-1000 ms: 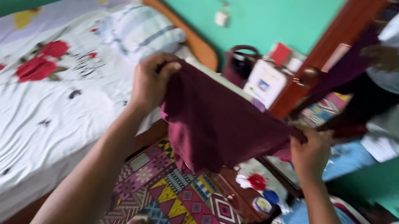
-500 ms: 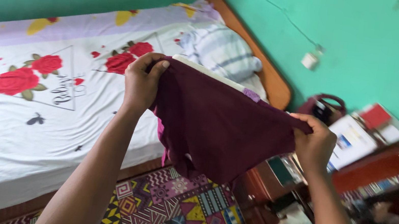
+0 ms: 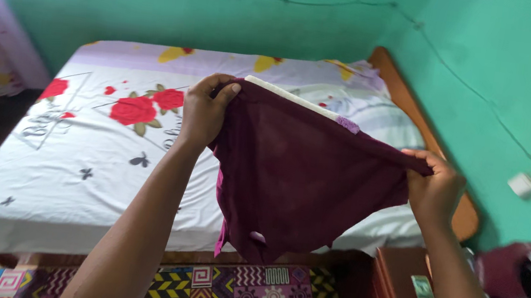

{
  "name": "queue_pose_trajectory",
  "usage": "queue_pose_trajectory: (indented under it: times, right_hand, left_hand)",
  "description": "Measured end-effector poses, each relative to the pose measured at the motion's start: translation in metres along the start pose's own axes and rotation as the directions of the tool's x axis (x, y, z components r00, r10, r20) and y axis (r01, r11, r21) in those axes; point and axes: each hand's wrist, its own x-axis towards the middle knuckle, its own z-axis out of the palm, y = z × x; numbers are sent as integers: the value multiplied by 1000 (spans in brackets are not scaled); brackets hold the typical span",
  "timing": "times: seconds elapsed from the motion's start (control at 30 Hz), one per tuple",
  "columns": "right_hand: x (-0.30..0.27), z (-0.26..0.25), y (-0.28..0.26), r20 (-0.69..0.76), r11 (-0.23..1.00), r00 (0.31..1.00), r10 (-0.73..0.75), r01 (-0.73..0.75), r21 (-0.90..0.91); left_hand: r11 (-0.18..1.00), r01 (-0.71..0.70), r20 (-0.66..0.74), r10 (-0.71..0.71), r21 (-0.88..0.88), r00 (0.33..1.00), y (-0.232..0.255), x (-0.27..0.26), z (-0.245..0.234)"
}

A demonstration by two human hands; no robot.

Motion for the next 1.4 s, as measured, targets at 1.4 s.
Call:
queue_pose_trajectory:
  times: [1.4]
  right_hand:
    - [52,320,291,979,961,140,149,-255,-110]
  left_hand:
    - [848,139,634,-482,511,605,-333,-50,63]
